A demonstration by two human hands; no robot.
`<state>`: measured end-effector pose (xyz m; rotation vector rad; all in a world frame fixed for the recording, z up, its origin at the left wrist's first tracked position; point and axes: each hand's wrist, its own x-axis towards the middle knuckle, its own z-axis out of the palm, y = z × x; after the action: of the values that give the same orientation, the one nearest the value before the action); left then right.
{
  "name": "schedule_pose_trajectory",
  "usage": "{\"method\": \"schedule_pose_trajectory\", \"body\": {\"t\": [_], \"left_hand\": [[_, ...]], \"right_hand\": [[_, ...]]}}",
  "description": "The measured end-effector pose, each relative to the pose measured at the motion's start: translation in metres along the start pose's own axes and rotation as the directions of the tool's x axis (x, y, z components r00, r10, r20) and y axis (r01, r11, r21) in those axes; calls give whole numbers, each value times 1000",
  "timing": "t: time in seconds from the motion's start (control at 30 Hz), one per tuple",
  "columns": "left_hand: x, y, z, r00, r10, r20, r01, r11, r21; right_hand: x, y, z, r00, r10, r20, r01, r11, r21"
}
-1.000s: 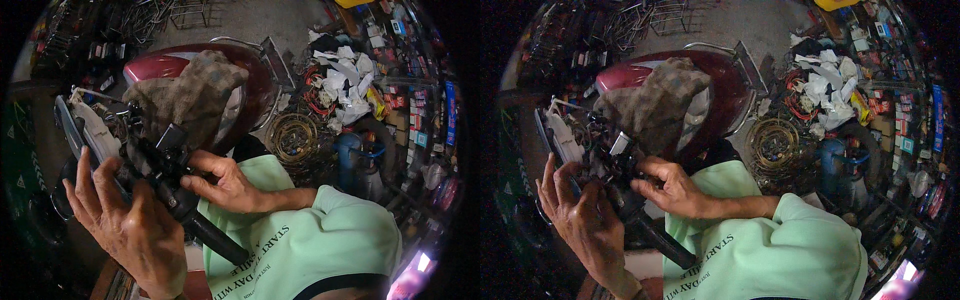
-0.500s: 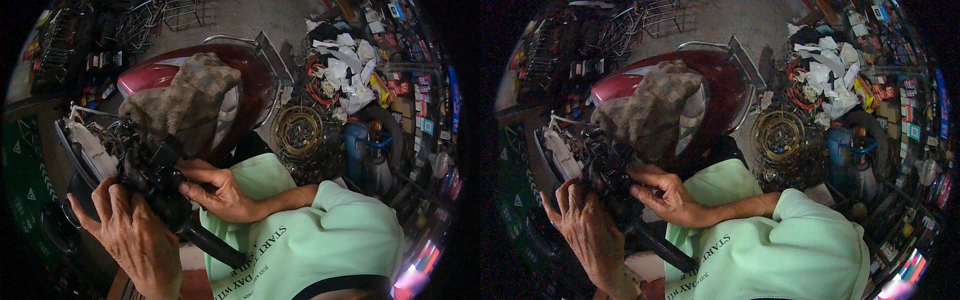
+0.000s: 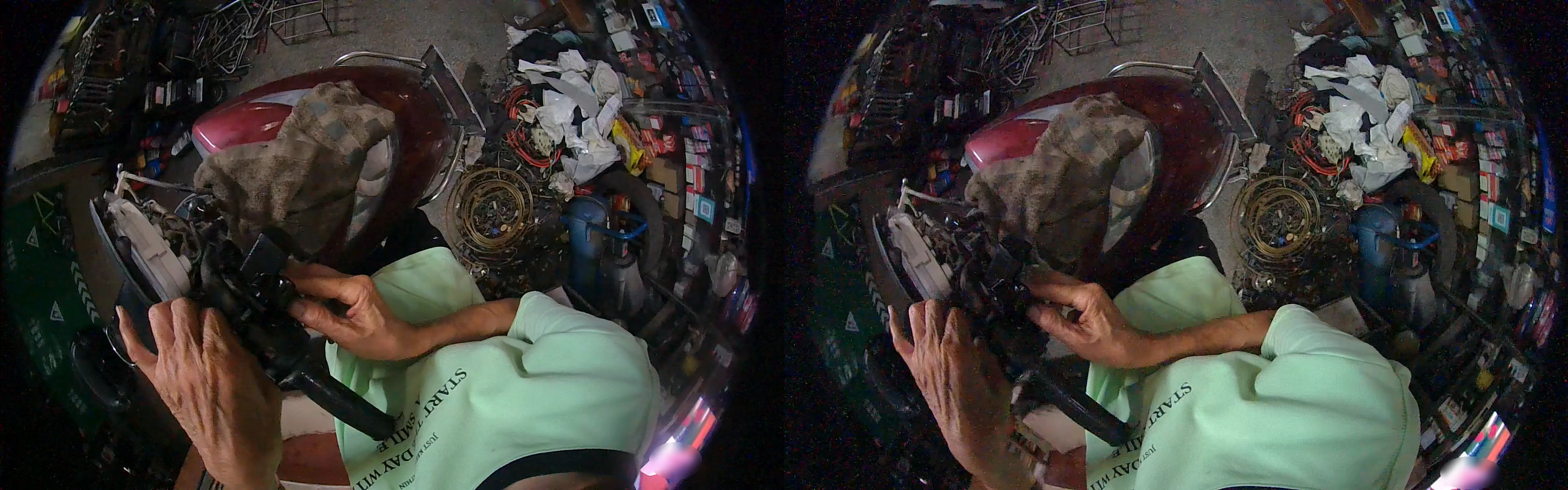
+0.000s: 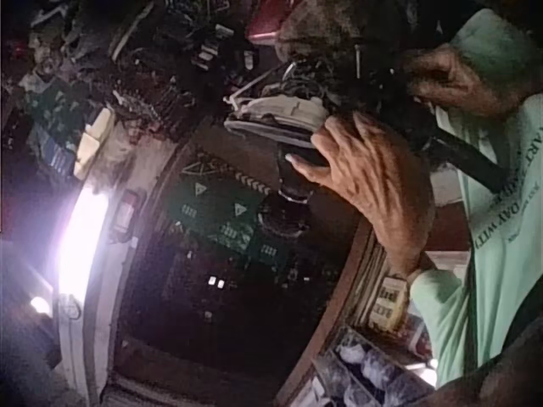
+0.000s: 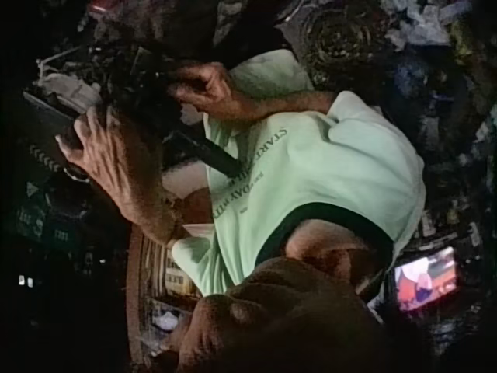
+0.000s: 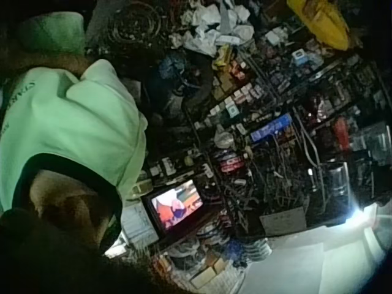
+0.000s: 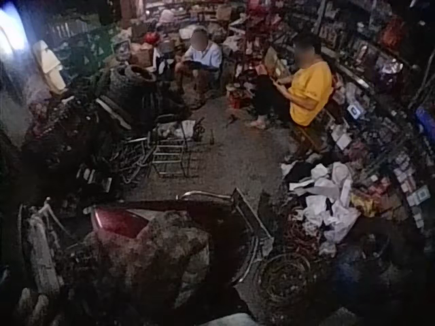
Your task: The person uses a wrench to tighten a bolt on the motorcycle's handlebar assembly. They repeatedly adjust the component and test the fit while working in a cluttered workshop.
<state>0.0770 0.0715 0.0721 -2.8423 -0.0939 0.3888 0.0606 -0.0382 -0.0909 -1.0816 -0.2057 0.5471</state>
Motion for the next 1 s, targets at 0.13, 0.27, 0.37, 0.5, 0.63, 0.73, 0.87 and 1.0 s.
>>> {"method": "schedule_pose_trajectory", "body": {"t": [0.13,0.27,0.37,0.5,0.63,0.73,0.87,1.0], "left_hand": [[2,-1,4,1000,14,-28,-14,1000,6],[1,1,2,999,36,-37,-37,999,-11],[0,3,-1,1000,21,-8,-21,1000,-19],[2,3,-2,1000,11,6,-11,1000,-26],[3,3,-4,999,-17,44,19,999,-27],[3,3,-4,998,-33,50,35,999,-24],[2,3,-2,1000,-10,27,11,1000,-5],[1,5,-7,1000,-5,5,5,999,-43]], "right_hand": [[1,-6,-2,996,84,18,-84,996,13],[2,3,-3,998,51,27,-52,998,28],[1,4,-3,992,113,60,-117,991,67],[3,2,-2,997,59,49,-62,997,51],[0,3,0,997,75,20,-76,996,39],[1,-3,-3,998,16,57,-16,1000,-5],[-2,3,0,1000,4,18,-5,1000,6],[-2,-5,1,996,86,11,-86,995,41]]}}
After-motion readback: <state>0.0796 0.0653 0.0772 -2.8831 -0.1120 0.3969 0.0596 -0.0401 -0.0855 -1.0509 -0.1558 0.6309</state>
